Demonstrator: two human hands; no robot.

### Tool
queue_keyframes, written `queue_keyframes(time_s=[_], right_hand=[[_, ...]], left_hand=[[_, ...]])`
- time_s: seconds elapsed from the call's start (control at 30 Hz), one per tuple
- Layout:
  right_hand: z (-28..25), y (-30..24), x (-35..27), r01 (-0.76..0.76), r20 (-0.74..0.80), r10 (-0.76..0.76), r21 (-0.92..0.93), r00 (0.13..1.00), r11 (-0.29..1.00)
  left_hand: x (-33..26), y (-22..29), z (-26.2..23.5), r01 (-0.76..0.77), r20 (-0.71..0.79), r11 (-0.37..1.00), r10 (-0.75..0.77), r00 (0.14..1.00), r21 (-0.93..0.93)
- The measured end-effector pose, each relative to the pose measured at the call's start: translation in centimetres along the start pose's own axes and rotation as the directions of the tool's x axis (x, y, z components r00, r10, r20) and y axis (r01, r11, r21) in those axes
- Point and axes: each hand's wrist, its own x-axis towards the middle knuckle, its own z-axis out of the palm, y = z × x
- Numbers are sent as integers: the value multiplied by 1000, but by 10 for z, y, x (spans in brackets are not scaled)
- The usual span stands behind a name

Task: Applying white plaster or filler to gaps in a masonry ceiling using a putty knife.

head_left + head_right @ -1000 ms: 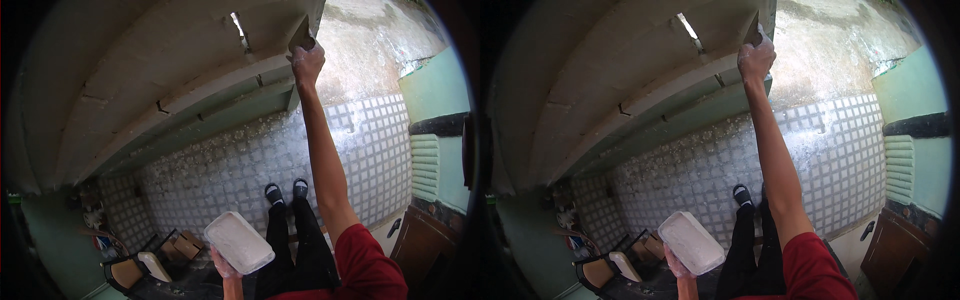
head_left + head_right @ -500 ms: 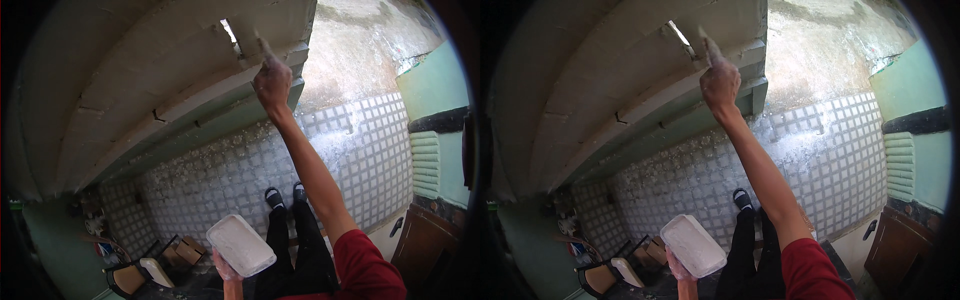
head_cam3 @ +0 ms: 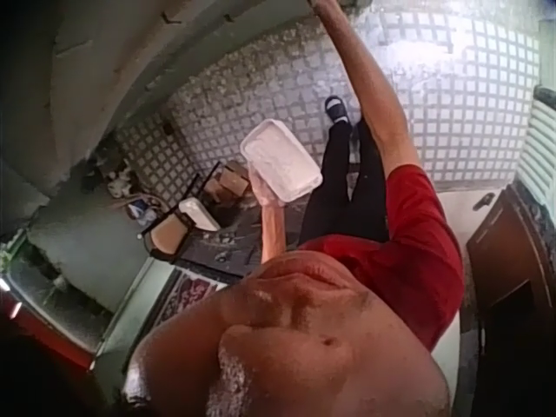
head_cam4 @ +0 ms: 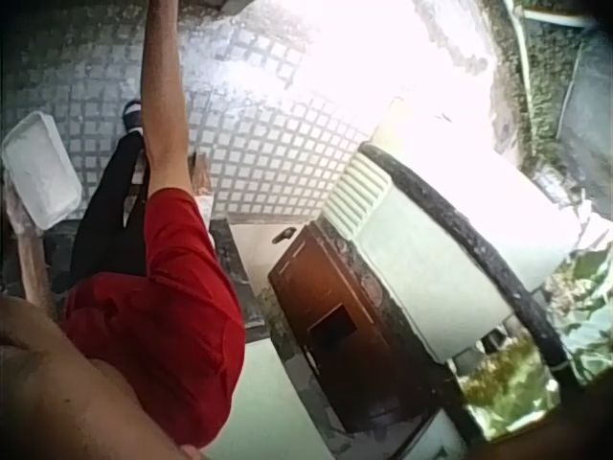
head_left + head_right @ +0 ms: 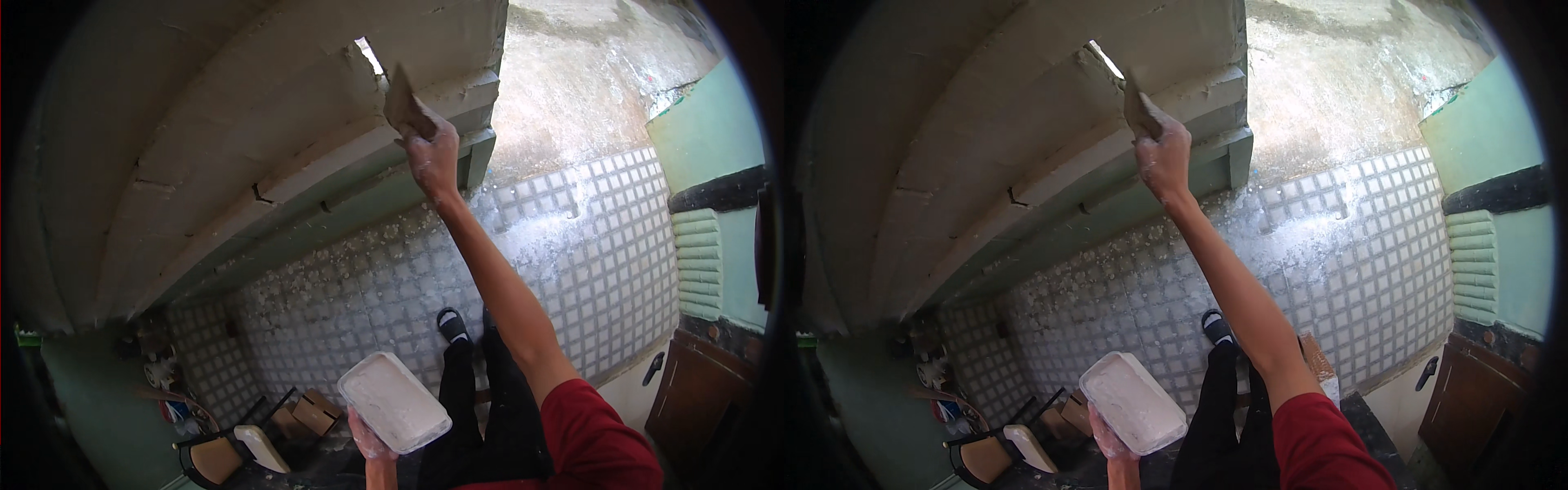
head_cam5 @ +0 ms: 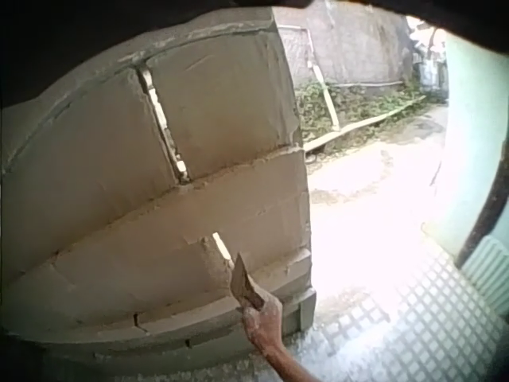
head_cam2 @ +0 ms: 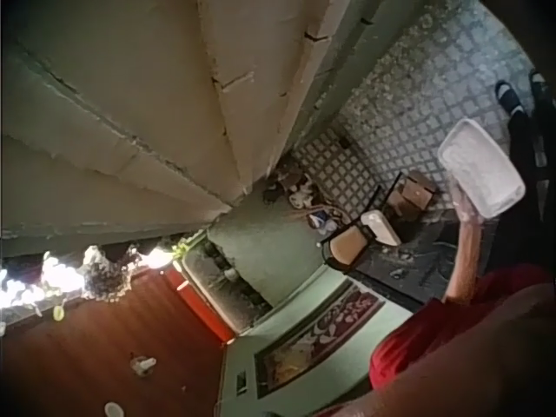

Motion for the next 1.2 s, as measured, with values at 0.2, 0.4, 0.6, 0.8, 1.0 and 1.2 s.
queue_keyframes(time_s=[0.2,0.4,0.6,0.8,1.0,1.2], right_hand=[[-2,-11,20,-407,52,435,466,899,786],[32,-19,53,-328,-164,476,534,864,780],[-1,-29,34,-344,128,328,530,936,775],[5,-19,38,-360,0,429,544,903,758],[9,-51,45,-323,123,302,483,945,814],[-44,-17,48,-156,-118,163,70,980,985]], left_hand=[[-3,2,-8,-23,-5,1000,23,1000,-13],[-6,4,-13,-18,-15,1000,18,1000,-12],[-7,6,-16,-34,-48,999,33,998,-1],[-7,5,-17,-49,-60,999,49,997,4],[-9,7,-22,-52,-46,999,51,998,-11],[-10,10,-25,-51,-49,998,50,998,-25]])
